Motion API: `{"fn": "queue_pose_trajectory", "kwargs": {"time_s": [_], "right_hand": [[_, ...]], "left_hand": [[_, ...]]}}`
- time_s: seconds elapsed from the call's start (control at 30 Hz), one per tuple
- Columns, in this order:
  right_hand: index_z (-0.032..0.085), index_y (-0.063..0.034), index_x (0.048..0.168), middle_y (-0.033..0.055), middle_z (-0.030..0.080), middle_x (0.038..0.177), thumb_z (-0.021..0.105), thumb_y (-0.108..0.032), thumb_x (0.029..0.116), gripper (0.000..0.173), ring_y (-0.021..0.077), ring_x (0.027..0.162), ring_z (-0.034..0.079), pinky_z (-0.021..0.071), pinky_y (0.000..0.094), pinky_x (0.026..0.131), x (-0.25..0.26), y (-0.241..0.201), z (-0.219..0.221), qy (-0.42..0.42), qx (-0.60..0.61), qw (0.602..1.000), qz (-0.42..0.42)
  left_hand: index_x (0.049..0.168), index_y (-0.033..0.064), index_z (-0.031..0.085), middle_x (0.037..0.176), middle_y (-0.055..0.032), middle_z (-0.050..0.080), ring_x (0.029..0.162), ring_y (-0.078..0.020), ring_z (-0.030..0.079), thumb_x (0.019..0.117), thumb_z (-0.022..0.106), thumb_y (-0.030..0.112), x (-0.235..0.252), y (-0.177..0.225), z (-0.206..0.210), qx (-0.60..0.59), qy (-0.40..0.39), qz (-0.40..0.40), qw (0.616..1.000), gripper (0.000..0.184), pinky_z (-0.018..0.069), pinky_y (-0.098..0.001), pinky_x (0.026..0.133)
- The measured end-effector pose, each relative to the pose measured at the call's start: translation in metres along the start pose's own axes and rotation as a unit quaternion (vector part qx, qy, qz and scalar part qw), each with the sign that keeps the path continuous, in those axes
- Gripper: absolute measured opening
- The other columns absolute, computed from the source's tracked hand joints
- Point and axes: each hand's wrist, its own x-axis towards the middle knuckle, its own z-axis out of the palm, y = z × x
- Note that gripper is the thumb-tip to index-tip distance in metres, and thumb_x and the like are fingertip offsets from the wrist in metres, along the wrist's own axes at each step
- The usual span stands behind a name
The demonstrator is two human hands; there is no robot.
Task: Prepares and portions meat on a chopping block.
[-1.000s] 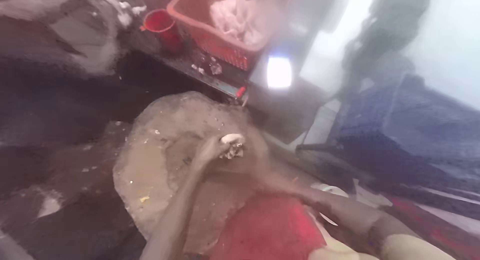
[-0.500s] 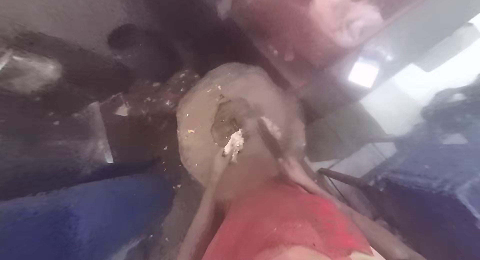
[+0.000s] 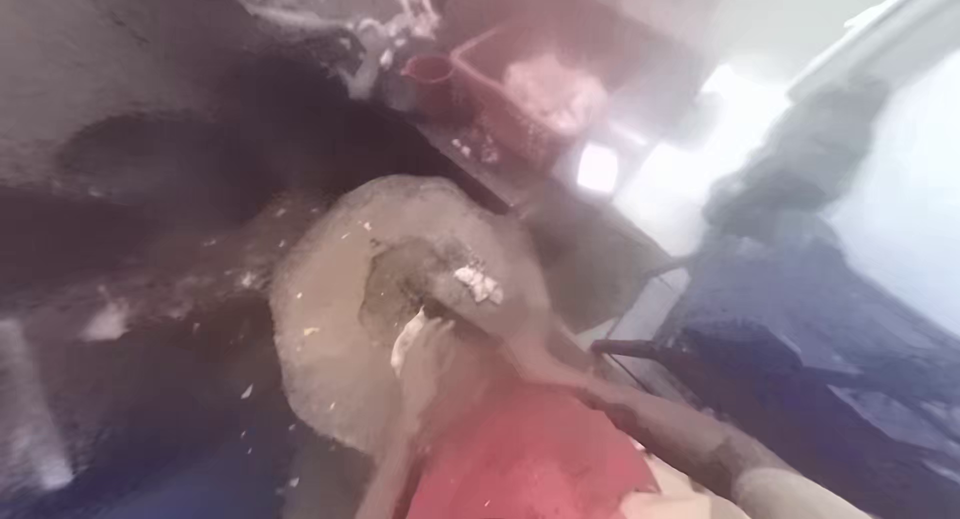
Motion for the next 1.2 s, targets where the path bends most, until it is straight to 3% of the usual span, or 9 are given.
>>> {"fn": "queue_pose_trajectory", "kwargs": {"time_s": [0.1,0.2,0.33,0.4,0.47,0.57,0.9,1.0,1.2], "right_hand": [[0.046,-0.0068,0.149,0.0228,0.065,0.129,0.043,-0.047,0.1080,0.057,0.0387,0.119,0.065,0.0491,0.0614,0.102,0.002,0.003,-0.005,-0.026,-0.009,0.999,-0.019],[0.056,-0.0103,0.143,0.0174,0.065,0.132,0.046,-0.048,0.1071,0.053,0.0330,0.123,0.063,0.0467,0.0578,0.107,0.003,0.015,-0.049,0.004,-0.019,0.996,-0.085],[0.064,-0.0157,0.133,0.0088,0.067,0.129,0.045,-0.037,0.1076,0.038,0.0232,0.120,0.064,0.0510,0.0500,0.105,-0.012,0.042,-0.170,0.242,0.025,0.970,-0.011],[0.067,-0.0088,0.125,0.0143,0.070,0.119,0.048,-0.030,0.1083,0.033,0.0288,0.110,0.068,0.0544,0.0534,0.097,-0.023,0.068,-0.230,0.391,0.060,0.918,0.014],[0.059,-0.0069,0.135,0.0173,0.065,0.128,0.044,-0.029,0.1108,0.036,0.0303,0.116,0.065,0.0508,0.0519,0.102,-0.042,0.076,-0.288,0.455,0.115,0.881,0.059],[0.063,-0.0065,0.132,0.0151,0.069,0.122,0.046,-0.026,0.1088,0.034,0.0248,0.107,0.069,0.0565,0.0463,0.096,-0.024,0.104,-0.340,0.547,0.087,0.832,-0.022],[0.064,-0.0315,0.134,0.0024,0.064,0.136,0.048,-0.028,0.1048,0.034,0.0223,0.128,0.059,0.0501,0.0471,0.106,0.034,0.110,-0.363,0.532,-0.112,0.839,-0.008],[0.067,-0.0278,0.132,0.0064,0.064,0.136,0.051,-0.026,0.1041,0.032,0.0269,0.128,0.058,0.0495,0.0483,0.106,0.024,0.103,-0.365,0.529,-0.112,0.841,-0.028],[0.059,-0.0213,0.141,0.0045,0.061,0.140,0.049,-0.021,0.1055,0.037,0.0163,0.126,0.060,0.0514,0.0402,0.107,0.028,0.128,-0.358,0.525,0.040,0.846,-0.083]], "left_hand": [[0.136,0.0239,0.066,0.157,-0.0087,0.047,0.135,-0.0316,0.054,0.0936,0.070,0.030,0.025,0.026,0.024,0.081,-0.157,0.030,0.984,0.044,0.0483,-0.0520,0.108],[0.128,0.0211,0.070,0.142,-0.0104,0.059,0.115,-0.0339,0.065,0.0929,0.070,0.029,0.048,0.035,0.040,0.143,-0.207,0.014,0.968,0.036,0.0553,-0.0547,0.095],[0.130,0.0231,0.070,0.135,-0.0092,0.063,0.111,-0.0310,0.067,0.0931,0.071,0.028,0.056,0.038,0.039,0.142,-0.206,0.025,0.968,0.037,0.0568,-0.0533,0.092],[0.127,0.0205,0.072,0.136,-0.0113,0.062,0.110,-0.0316,0.068,0.0934,0.071,0.028,0.056,0.038,0.039,0.137,-0.204,0.018,0.969,0.035,0.0579,-0.0527,0.091],[0.125,0.0174,0.073,0.136,-0.0130,0.062,0.111,-0.0314,0.068,0.0931,0.071,0.028,0.054,0.041,0.037,0.138,-0.205,0.003,0.969,0.033,0.0577,-0.0515,0.093],[0.124,0.0180,0.073,0.136,-0.0118,0.061,0.113,-0.0301,0.067,0.0917,0.073,0.027,0.051,0.037,0.043,0.146,-0.193,-0.003,0.970,0.034,0.0582,-0.0505,0.092],[0.113,0.0200,0.077,0.124,-0.0060,0.067,0.108,-0.0244,0.068,0.0891,0.074,0.027,0.041,0.027,0.049,0.136,-0.156,0.005,0.978,0.025,0.0589,-0.0473,0.091],[0.113,0.0211,0.077,0.124,-0.0062,0.067,0.109,-0.0246,0.067,0.0890,0.073,0.024,0.044,0.032,0.050,0.128,-0.155,0.005,0.980,0.025,0.0584,-0.0476,0.090],[0.112,0.0221,0.077,0.120,-0.0068,0.068,0.104,-0.0250,0.069,0.0896,0.073,0.027,0.048,0.029,0.050,0.125,-0.154,0.005,0.980,0.023,0.0594,-0.0479,0.088]]}}
